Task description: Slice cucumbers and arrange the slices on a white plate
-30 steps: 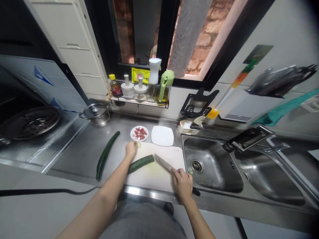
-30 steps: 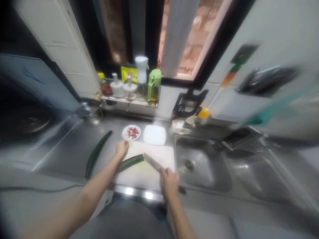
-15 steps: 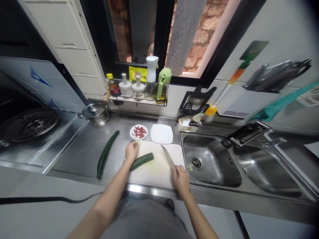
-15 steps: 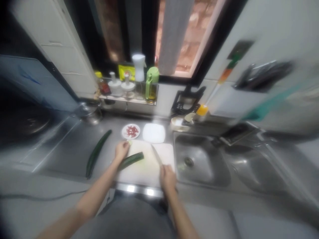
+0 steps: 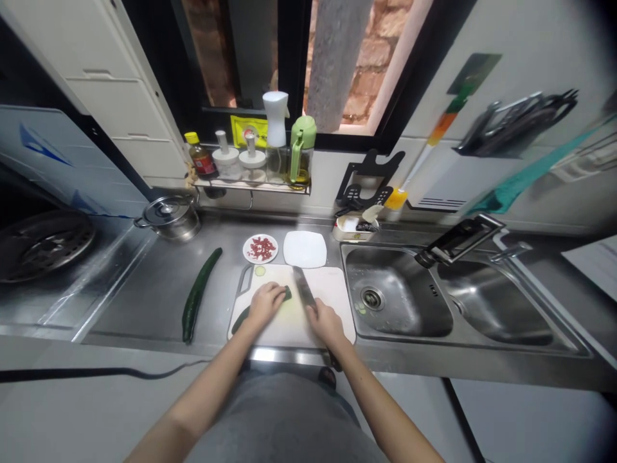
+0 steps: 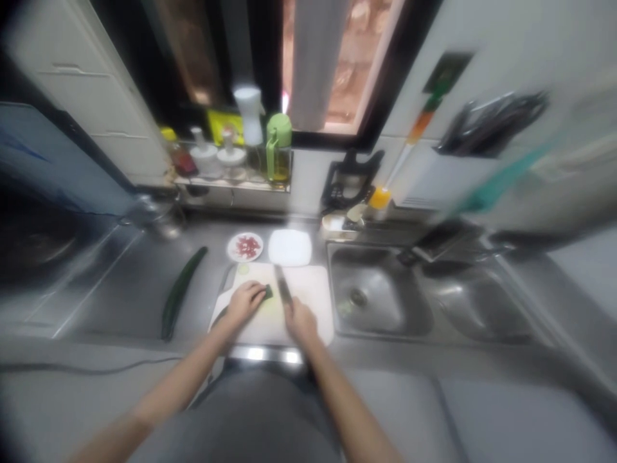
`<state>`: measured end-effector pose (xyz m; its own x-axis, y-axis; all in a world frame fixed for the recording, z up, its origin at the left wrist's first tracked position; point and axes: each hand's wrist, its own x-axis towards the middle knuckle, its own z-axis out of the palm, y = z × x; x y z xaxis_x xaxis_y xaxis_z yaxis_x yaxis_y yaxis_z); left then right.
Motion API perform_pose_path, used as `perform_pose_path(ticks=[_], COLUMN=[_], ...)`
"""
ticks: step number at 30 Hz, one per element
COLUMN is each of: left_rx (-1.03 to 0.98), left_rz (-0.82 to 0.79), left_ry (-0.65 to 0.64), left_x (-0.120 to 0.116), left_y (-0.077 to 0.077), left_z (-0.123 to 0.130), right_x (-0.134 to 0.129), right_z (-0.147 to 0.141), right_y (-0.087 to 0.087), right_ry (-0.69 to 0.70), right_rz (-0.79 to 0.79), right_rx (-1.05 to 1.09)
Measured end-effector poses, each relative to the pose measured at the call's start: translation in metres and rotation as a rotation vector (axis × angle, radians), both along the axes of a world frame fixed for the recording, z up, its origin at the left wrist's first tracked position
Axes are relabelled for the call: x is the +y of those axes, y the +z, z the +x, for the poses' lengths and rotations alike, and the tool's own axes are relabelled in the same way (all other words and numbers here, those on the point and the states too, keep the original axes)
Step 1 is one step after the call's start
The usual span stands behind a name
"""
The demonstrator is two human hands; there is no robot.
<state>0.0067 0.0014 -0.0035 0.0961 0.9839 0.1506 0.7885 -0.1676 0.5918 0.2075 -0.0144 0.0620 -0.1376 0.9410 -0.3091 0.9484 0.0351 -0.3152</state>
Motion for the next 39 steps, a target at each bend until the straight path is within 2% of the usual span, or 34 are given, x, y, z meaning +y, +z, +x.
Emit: perform_pose_path(ticks=[6,14,24,30,39], left_rx=[0.052,0.123,0.2,0.205,0.168], left_rz=[-0.018,0.001,0.118,0.134,0.124], left_ry=[-0.05,-0.069,-0.081,-0.083,-0.107], left_x=[-0.001,-0.004,-0.004,-0.003,-0.002], left_y=[-0.002,-0.001,-0.004,-0.009,-0.008], left_z=[0.0,0.001,0.001,0.001,0.0], right_x=[0.002,-0.001,-0.002,-0.002,-0.003], right_z=[-0.016,-0.024,-0.025,-0.026,-0.027], right_y=[0.001,0.004,0.004,0.004,0.002], right_ry=[0.105,0.11,0.122,0.132,0.148], right_rz=[-0.039,-0.045,-0.047,-0.061,-0.087], right_rx=[-0.07,-0.072,-0.073,-0.083,-0.112])
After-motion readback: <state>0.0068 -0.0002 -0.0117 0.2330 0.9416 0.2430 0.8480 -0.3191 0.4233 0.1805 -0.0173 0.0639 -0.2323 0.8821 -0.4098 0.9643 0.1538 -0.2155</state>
